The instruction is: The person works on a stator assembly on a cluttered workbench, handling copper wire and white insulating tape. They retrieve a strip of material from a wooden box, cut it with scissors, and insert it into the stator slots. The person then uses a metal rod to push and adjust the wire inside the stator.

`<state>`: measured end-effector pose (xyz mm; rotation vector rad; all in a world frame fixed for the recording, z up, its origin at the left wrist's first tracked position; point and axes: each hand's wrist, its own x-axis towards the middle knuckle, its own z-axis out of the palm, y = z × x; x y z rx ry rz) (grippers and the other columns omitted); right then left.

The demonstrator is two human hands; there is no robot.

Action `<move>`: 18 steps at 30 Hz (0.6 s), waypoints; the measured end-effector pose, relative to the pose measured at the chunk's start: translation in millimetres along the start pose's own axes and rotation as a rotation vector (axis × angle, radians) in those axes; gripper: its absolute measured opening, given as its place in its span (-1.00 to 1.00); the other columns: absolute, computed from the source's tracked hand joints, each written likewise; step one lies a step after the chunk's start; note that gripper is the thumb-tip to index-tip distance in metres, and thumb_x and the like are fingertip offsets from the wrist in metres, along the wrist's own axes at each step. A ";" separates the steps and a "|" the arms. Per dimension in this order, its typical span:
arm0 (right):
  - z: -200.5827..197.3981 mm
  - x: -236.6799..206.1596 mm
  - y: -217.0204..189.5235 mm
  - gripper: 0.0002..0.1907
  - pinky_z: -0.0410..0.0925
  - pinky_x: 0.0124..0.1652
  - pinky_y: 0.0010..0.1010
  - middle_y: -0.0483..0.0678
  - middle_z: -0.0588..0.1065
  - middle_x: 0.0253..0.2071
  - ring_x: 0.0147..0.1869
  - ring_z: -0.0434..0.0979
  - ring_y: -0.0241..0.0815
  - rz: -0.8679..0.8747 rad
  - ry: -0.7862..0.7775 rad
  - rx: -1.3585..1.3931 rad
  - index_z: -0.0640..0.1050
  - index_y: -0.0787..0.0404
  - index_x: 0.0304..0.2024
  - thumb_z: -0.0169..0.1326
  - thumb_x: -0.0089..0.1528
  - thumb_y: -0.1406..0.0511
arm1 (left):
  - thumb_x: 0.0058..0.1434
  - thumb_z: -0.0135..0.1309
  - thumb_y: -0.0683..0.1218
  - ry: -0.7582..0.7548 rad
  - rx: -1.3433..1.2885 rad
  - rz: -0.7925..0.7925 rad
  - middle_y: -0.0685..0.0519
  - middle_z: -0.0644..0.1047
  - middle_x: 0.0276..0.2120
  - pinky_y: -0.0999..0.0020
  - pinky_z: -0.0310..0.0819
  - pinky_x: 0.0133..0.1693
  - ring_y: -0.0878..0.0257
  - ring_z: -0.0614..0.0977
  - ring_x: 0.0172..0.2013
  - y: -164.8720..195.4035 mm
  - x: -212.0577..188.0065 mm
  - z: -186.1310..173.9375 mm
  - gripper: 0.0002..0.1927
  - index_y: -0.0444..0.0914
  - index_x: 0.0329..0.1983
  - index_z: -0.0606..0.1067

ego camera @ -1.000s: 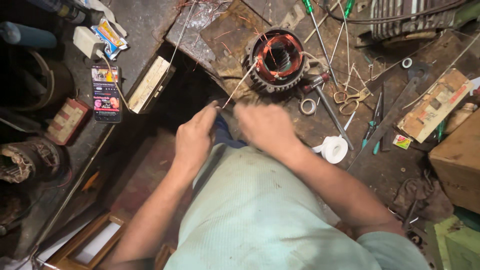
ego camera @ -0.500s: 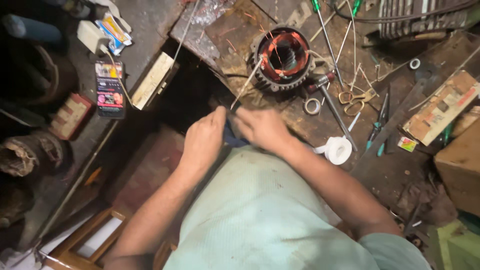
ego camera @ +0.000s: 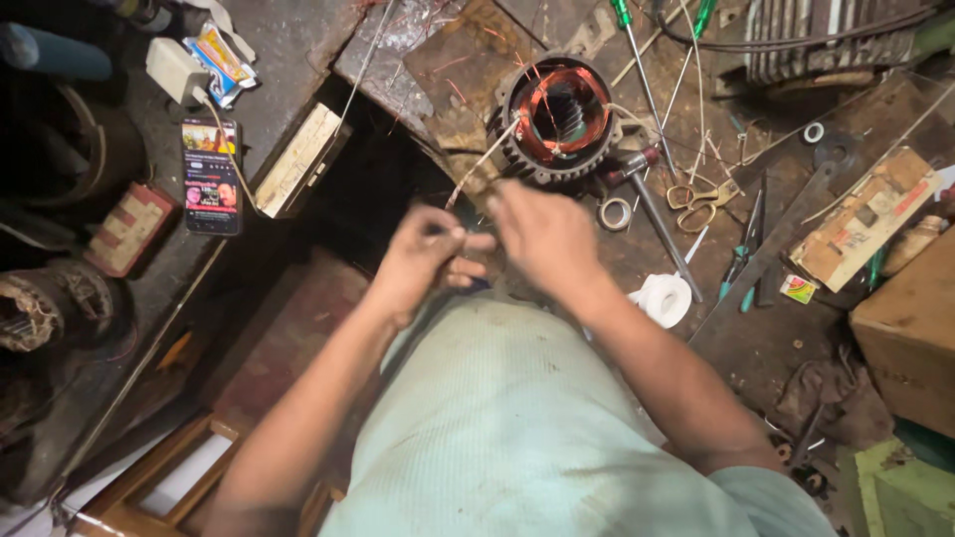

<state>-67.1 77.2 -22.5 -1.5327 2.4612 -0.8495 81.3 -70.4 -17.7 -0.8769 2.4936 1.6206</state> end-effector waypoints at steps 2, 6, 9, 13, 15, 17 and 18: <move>4.5 -1.4 -2.5 -0.90 0.41 -0.38 -0.06 0.01 0.54 -0.42 -0.38 0.57 0.11 -0.155 -0.034 0.006 0.48 0.10 -0.25 0.11 0.23 0.27 | 0.14 0.02 -0.28 0.179 0.228 0.213 -0.11 0.64 -0.19 0.16 0.54 -0.34 -0.07 0.67 -0.27 -1.6 -8.7 -5.0 -0.68 -0.21 -0.02 0.46; 17.2 -2.8 -2.1 -0.91 0.38 -0.43 -0.04 0.03 0.51 -0.46 -0.40 0.56 0.12 -0.031 -0.066 -0.112 0.47 0.13 -0.29 0.11 0.27 0.28 | 0.08 -0.02 -0.32 0.291 0.530 0.437 -0.05 0.63 -0.12 0.13 0.54 -0.38 -0.05 0.66 -0.31 -6.4 -11.6 -7.0 -0.66 -0.23 -0.06 0.44; 21.1 -1.9 1.9 -0.89 0.38 -0.46 -0.03 0.03 0.52 -0.49 -0.44 0.55 0.13 -0.010 -0.114 -0.063 0.49 0.13 -0.30 0.12 0.26 0.25 | 0.13 -0.01 -0.27 0.205 0.596 0.381 -0.11 0.56 -0.30 0.09 0.52 -0.38 -0.05 0.65 -0.35 -8.8 -8.5 -3.5 -0.78 -0.26 -0.14 0.41; 22.6 -1.4 7.2 -0.84 0.39 -0.41 -0.04 0.04 0.53 -0.46 -0.39 0.56 0.14 -0.015 -0.027 -0.072 0.49 0.14 -0.30 0.13 0.32 0.22 | 0.15 -0.02 -0.27 0.255 0.561 0.449 -0.10 0.52 -0.37 0.10 0.52 -0.30 -0.04 0.64 -0.32 -10.7 -7.0 -1.3 -0.83 -0.30 -0.18 0.38; 26.4 -2.6 8.8 -0.84 0.40 -0.37 -0.05 0.04 0.53 -0.44 -0.37 0.56 0.14 -0.021 -0.017 -0.037 0.49 0.14 -0.29 0.13 0.33 0.22 | 0.17 0.00 -0.26 0.269 0.565 0.444 -0.09 0.52 -0.39 0.12 0.51 -0.26 -0.03 0.63 -0.32 -12.4 -8.3 -0.9 -0.88 -0.29 -0.22 0.36; 32.9 -4.3 10.0 -0.87 0.41 -0.36 -0.04 0.06 0.53 -0.44 -0.37 0.57 0.14 -0.110 -0.069 0.111 0.51 0.15 -0.26 0.14 0.28 0.23 | 0.14 -0.01 -0.27 0.259 0.604 0.439 -0.08 0.51 -0.42 0.11 0.49 -0.29 -0.01 0.61 -0.34 -15.4 -9.7 -1.0 -0.84 -0.31 -0.20 0.38; 36.3 -4.9 11.3 -0.89 0.42 -0.36 -0.06 0.05 0.55 -0.42 -0.36 0.58 0.13 -0.095 -0.037 0.102 0.52 0.12 -0.25 0.13 0.27 0.23 | 0.12 -0.01 -0.27 0.252 0.619 0.440 -0.08 0.51 -0.43 0.10 0.48 -0.30 -0.01 0.60 -0.36 -16.8 -9.6 0.1 -0.83 -0.32 -0.19 0.39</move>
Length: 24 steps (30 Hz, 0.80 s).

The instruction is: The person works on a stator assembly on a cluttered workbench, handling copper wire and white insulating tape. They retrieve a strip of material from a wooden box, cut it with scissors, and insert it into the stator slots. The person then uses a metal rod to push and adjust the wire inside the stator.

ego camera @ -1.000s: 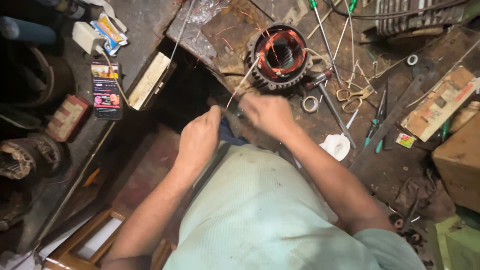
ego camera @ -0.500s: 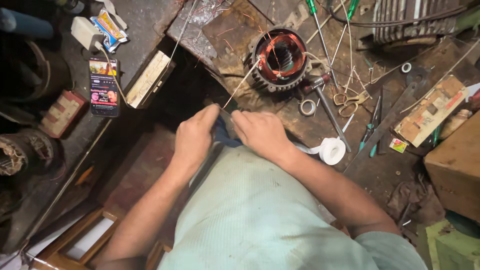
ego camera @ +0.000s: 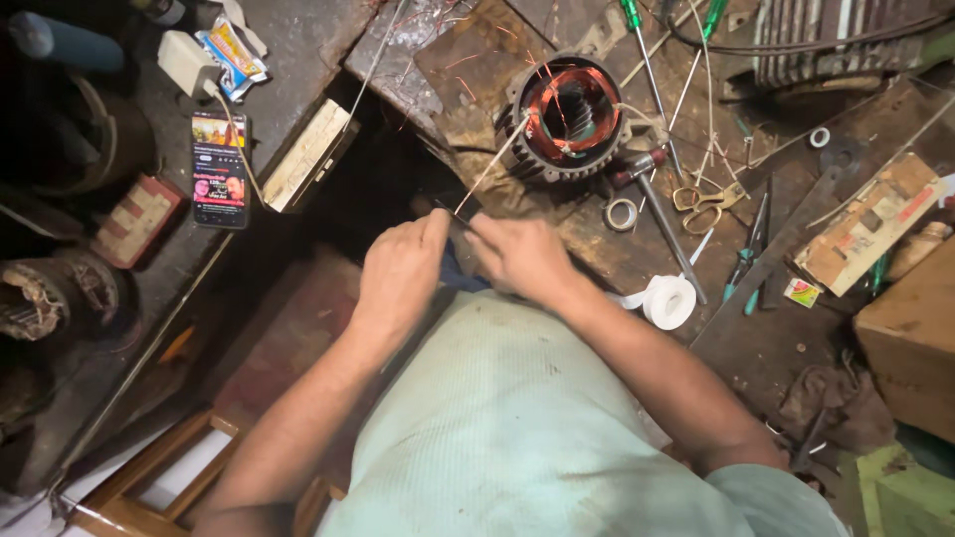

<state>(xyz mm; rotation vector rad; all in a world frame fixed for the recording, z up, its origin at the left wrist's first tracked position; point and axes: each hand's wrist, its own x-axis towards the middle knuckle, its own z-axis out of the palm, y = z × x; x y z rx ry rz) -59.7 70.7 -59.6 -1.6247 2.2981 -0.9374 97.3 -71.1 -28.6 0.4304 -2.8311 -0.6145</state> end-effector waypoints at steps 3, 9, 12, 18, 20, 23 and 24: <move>6.2 -0.7 3.3 -0.92 0.43 -0.36 -0.08 0.05 0.57 -0.39 -0.33 0.60 0.13 0.048 0.032 -0.059 0.55 0.08 -0.25 0.13 0.24 0.24 | 0.12 -0.01 -0.27 -0.005 0.014 0.021 -0.06 0.50 -0.46 0.10 0.47 -0.27 0.02 0.59 -0.36 -1.0 -0.6 7.1 -0.88 -0.29 -0.26 0.37; -22.5 6.1 -7.0 -0.84 0.40 -0.42 -0.03 0.08 0.56 -0.46 -0.40 0.58 0.17 0.101 -0.119 -0.143 0.55 0.12 -0.24 0.14 0.28 0.19 | 0.42 0.06 -0.13 -0.213 -0.424 -0.309 -0.19 0.62 -0.34 0.08 0.50 -0.29 -0.10 0.66 -0.31 6.5 15.1 23.2 -0.88 -0.24 -0.04 0.49; -43.2 11.9 -21.1 -0.86 0.39 -0.43 -0.06 0.07 0.54 -0.44 -0.39 0.57 0.15 0.122 0.124 -0.156 0.54 0.14 -0.16 0.11 0.35 0.22 | 0.40 0.02 -0.15 -0.133 -0.665 -0.398 -0.10 0.66 -0.23 0.21 0.58 -0.32 0.05 0.73 -0.29 5.5 15.6 11.6 -0.88 -0.24 -0.04 0.45; -37.9 16.2 -29.3 -0.86 0.38 -0.45 -0.08 -0.02 0.49 -0.48 -0.42 0.58 0.04 -0.084 0.013 -0.339 0.50 0.18 -0.20 0.14 0.28 0.26 | 0.16 -0.01 -0.25 0.101 0.031 0.043 0.02 0.65 -0.04 0.25 0.55 -0.35 0.07 0.68 -0.33 -5.9 6.0 -25.9 -0.68 -0.15 -0.02 0.48; -28.8 15.2 -22.5 -0.90 0.36 -0.50 -0.09 -0.01 0.50 -0.48 -0.45 0.56 0.05 0.047 -0.024 -0.397 0.50 0.15 -0.25 0.15 0.28 0.27 | 0.13 -0.01 -0.24 0.079 0.078 0.086 0.01 0.63 -0.09 0.24 0.53 -0.39 0.09 0.67 -0.38 -5.9 7.6 -25.1 -0.72 -0.18 -0.07 0.46; -19.7 12.8 -13.8 -0.88 0.39 -0.42 -0.08 0.00 0.50 -0.49 -0.40 0.57 0.07 -0.011 -0.009 -0.329 0.49 0.11 -0.30 0.14 0.22 0.24 | 0.17 0.00 -0.22 0.042 0.129 0.054 0.00 0.60 -0.22 0.20 0.52 -0.42 0.09 0.66 -0.41 -3.5 8.6 -15.5 -0.81 -0.22 -0.14 0.44; -17.4 12.3 -12.6 -0.88 0.39 -0.44 -0.08 0.00 0.52 -0.48 -0.43 0.56 0.08 -0.020 -0.022 -0.246 0.51 0.10 -0.28 0.15 0.23 0.22 | 0.19 0.01 -0.22 0.012 0.142 0.040 0.00 0.58 -0.28 0.19 0.52 -0.42 0.09 0.65 -0.42 -3.2 7.2 -12.5 -0.85 -0.23 -0.16 0.43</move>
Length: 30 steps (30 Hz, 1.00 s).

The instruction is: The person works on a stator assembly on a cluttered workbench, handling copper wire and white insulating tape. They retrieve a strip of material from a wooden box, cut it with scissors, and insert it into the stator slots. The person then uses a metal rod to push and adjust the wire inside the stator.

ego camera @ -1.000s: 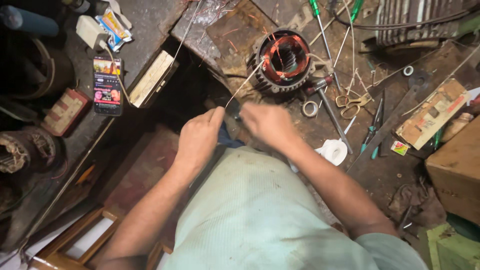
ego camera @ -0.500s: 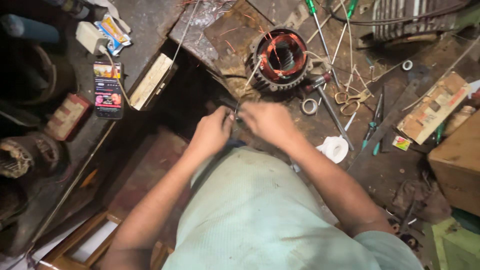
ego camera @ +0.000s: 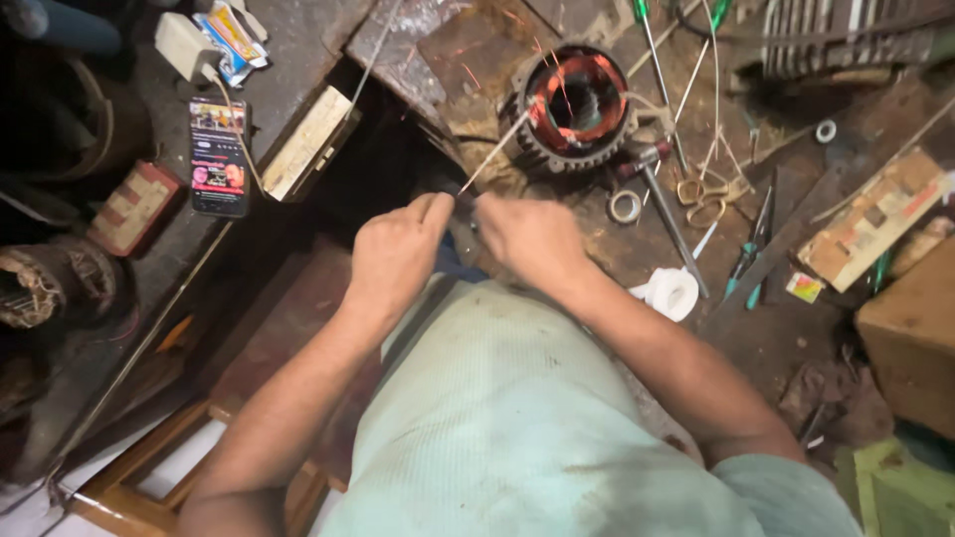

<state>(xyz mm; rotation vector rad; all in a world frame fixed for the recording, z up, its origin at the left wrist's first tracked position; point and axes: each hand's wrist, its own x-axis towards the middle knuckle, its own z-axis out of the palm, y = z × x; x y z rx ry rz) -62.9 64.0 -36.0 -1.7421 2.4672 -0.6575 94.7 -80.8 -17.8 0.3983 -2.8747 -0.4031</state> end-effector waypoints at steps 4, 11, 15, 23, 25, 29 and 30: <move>4.1 0.0 0.0 -0.87 0.38 -0.48 -0.08 0.02 0.54 -0.47 -0.46 0.55 0.11 0.081 0.050 0.034 0.54 0.11 -0.21 0.14 0.30 0.22 | 0.20 -0.02 -0.24 0.001 -0.054 -0.039 -0.01 0.54 -0.40 0.18 0.51 -0.41 0.08 0.65 -0.39 1.4 -2.0 8.1 -0.88 -0.24 -0.19 0.40; 26.7 -10.6 3.2 -0.86 0.39 -0.44 -0.06 0.06 0.54 -0.42 -0.38 0.58 0.16 0.125 0.089 0.167 0.50 0.11 -0.27 0.13 0.31 0.21 | 0.19 -0.02 -0.23 -0.029 -0.116 -0.086 -0.04 0.54 -0.46 0.15 0.50 -0.41 0.04 0.65 -0.41 1.8 -4.1 6.1 -0.87 -0.25 -0.19 0.41; 28.3 -18.4 6.3 -0.85 0.40 -0.39 -0.04 0.09 0.53 -0.44 -0.37 0.58 0.20 0.075 -0.067 0.183 0.50 0.13 -0.27 0.12 0.29 0.21 | 0.20 -0.02 -0.22 -0.072 0.004 -0.068 -0.05 0.54 -0.46 0.15 0.51 -0.38 0.04 0.66 -0.41 6.8 -2.2 15.7 -0.90 -0.27 -0.21 0.40; -24.2 -7.6 7.9 -0.80 0.44 -0.35 -0.12 0.12 0.57 -0.31 -0.28 0.60 0.17 0.227 0.206 0.178 0.55 0.18 0.02 0.12 0.39 0.25 | 0.31 0.02 -0.16 -0.180 -1.514 -0.709 -0.19 0.65 -0.20 0.21 0.62 -0.29 0.02 0.72 -0.28 6.7 14.1 19.8 -0.85 -0.13 -0.10 0.35; -26.3 -5.1 2.4 -0.88 0.43 -0.34 -0.11 0.07 0.57 -0.31 -0.32 0.58 0.13 0.138 0.243 0.103 0.54 0.15 -0.07 0.12 0.38 0.27 | 0.23 0.01 -0.21 -0.092 -1.290 -0.560 -0.16 0.65 -0.12 0.21 0.62 -0.27 0.00 0.71 -0.25 6.5 12.6 10.6 -0.79 -0.16 -0.07 0.39; -13.8 -3.9 -8.7 -0.89 0.40 -0.43 -0.10 -0.01 0.52 -0.49 -0.41 0.59 0.03 -0.068 -0.025 0.013 0.52 0.17 -0.24 0.14 0.22 0.28 | 0.09 -0.01 -0.29 0.021 -0.245 -0.025 -0.05 0.63 -0.05 0.14 0.57 -0.29 -0.05 0.68 -0.24 -0.1 0.9 -8.9 -0.65 -0.23 -0.04 0.50; -9.7 -4.3 -9.4 -0.89 0.40 -0.42 -0.11 0.00 0.52 -0.47 -0.40 0.58 0.04 -0.016 0.025 0.026 0.50 0.17 -0.25 0.14 0.25 0.28 | 0.10 -0.02 -0.29 0.003 -0.217 0.003 -0.05 0.63 -0.04 0.14 0.57 -0.29 -0.04 0.68 -0.24 0.4 -0.3 -10.1 -0.67 -0.23 -0.05 0.50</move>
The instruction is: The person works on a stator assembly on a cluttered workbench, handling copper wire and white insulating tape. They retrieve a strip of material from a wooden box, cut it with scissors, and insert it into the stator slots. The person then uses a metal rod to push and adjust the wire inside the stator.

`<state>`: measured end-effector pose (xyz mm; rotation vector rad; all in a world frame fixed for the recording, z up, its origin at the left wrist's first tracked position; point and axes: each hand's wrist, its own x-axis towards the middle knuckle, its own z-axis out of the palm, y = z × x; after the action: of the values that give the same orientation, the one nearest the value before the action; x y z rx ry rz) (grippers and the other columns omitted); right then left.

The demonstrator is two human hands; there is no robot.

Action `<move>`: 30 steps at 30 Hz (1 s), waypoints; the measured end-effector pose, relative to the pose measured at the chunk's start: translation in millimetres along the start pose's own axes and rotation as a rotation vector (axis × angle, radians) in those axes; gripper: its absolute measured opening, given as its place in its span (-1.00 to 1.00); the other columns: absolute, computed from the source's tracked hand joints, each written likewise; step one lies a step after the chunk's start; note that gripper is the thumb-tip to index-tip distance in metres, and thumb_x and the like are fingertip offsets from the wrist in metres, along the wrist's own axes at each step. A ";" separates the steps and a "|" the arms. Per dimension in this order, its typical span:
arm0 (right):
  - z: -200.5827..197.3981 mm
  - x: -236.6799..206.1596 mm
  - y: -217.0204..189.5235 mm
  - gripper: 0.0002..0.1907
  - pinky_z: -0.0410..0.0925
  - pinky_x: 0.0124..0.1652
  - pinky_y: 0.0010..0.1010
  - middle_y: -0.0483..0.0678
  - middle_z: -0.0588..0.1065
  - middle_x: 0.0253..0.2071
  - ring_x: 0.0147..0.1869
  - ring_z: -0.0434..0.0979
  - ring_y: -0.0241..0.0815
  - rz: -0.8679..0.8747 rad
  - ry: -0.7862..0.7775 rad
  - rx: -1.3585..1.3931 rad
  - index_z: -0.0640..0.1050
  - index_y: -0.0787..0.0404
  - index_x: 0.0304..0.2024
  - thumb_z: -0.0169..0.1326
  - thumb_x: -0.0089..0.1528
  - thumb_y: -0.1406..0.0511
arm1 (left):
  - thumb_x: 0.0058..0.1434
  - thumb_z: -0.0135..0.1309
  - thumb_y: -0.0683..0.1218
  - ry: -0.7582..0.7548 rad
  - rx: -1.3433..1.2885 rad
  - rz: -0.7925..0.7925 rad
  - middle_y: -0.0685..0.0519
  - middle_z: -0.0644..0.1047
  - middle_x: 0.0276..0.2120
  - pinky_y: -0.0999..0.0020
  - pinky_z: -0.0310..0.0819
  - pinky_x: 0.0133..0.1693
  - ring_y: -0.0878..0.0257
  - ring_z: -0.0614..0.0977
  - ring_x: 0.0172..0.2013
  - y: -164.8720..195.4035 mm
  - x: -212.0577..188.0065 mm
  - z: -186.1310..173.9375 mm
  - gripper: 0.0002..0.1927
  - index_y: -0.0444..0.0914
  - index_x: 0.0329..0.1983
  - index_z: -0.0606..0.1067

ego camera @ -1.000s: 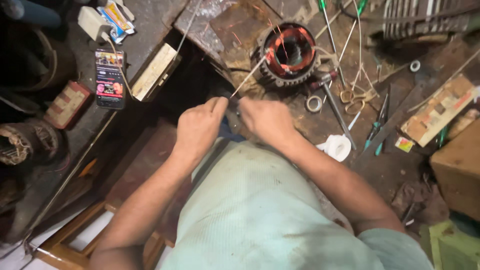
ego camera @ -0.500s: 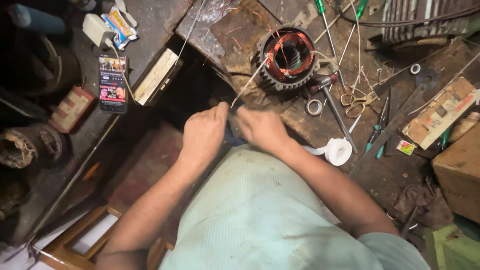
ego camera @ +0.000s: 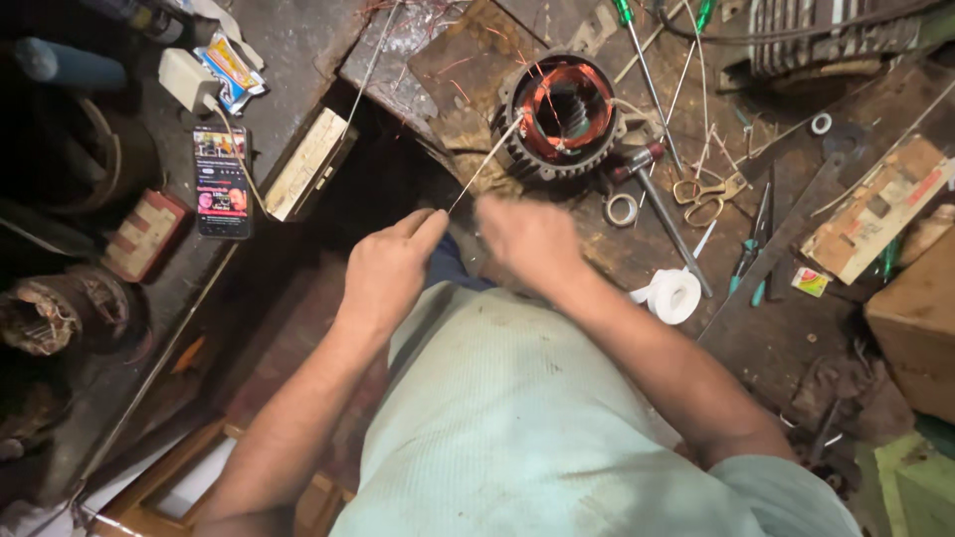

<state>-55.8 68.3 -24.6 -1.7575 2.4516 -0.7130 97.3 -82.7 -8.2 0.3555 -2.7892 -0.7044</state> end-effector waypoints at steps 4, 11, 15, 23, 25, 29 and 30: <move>13.4 -5.5 6.1 -0.89 0.39 -0.41 -0.10 0.00 0.52 -0.45 -0.40 0.56 0.08 0.069 0.005 0.107 0.48 0.14 -0.28 0.14 0.27 0.27 | 0.12 -0.03 -0.29 -0.009 -0.026 -0.021 -0.09 0.60 -0.19 0.11 0.54 -0.29 -0.06 0.66 -0.28 6.0 0.6 3.2 -0.72 -0.27 -0.09 0.47; 32.7 -11.9 27.6 -0.87 0.40 -0.39 -0.10 0.03 0.52 -0.44 -0.38 0.55 0.11 0.100 0.041 0.113 0.50 0.08 -0.37 0.17 0.25 0.25 | 0.17 -0.02 -0.25 -0.009 0.010 -0.023 -0.12 0.55 -0.38 0.09 0.50 -0.31 -0.06 0.63 -0.35 14.4 2.8 4.4 -0.83 -0.29 -0.16 0.44; 33.9 -12.8 28.9 -0.86 0.40 -0.45 -0.07 0.05 0.52 -0.50 -0.46 0.55 0.13 0.124 0.014 0.122 0.57 0.10 -0.19 0.19 0.26 0.21 | 0.20 -0.03 -0.25 -0.003 0.030 -0.028 -0.12 0.51 -0.44 0.07 0.47 -0.29 -0.06 0.62 -0.35 12.4 0.1 12.6 -0.93 -0.29 -0.25 0.39; 2.4 -15.6 18.8 -0.83 0.40 -0.41 -0.04 0.06 0.56 -0.40 -0.36 0.57 0.18 0.120 -0.036 0.200 0.53 0.10 -0.20 0.17 0.30 0.17 | 0.26 0.01 -0.18 -0.304 -0.516 -0.430 -0.10 0.64 -0.41 0.20 0.51 -0.25 0.01 0.69 -0.30 7.2 15.0 30.8 -0.86 -0.23 -0.11 0.44; -9.1 -12.7 16.2 -0.84 0.42 -0.37 -0.08 0.07 0.55 -0.35 -0.32 0.59 0.15 0.180 0.109 0.163 0.51 0.14 -0.09 0.12 0.37 0.21 | 0.27 0.01 -0.18 -0.305 -0.727 -0.523 -0.11 0.68 -0.37 0.26 0.55 -0.24 0.02 0.71 -0.28 7.8 16.4 25.3 -0.80 -0.22 -0.04 0.49; -24.2 -4.3 4.3 -0.84 0.40 -0.33 -0.05 0.06 0.52 -0.39 -0.34 0.56 0.14 0.093 0.235 0.016 0.52 0.16 -0.06 0.10 0.38 0.23 | 0.20 0.05 -0.25 0.031 -0.383 -0.229 -0.12 0.64 -0.25 0.21 0.58 -0.24 -0.02 0.70 -0.21 11.9 3.8 2.6 -0.73 -0.26 -0.03 0.53; -25.3 -2.2 1.1 -0.85 0.40 -0.35 -0.06 0.05 0.51 -0.42 -0.37 0.56 0.12 0.024 0.152 0.019 0.51 0.17 -0.11 0.11 0.37 0.24 | 0.18 0.06 -0.26 0.111 -0.299 -0.156 -0.12 0.63 -0.22 0.20 0.58 -0.24 -0.03 0.69 -0.20 13.8 1.2 -1.4 -0.72 -0.27 -0.02 0.54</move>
<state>-63.4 79.2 -3.0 -1.7246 2.5461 -0.8959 94.2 -71.8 -0.1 0.5373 -2.5211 -1.0853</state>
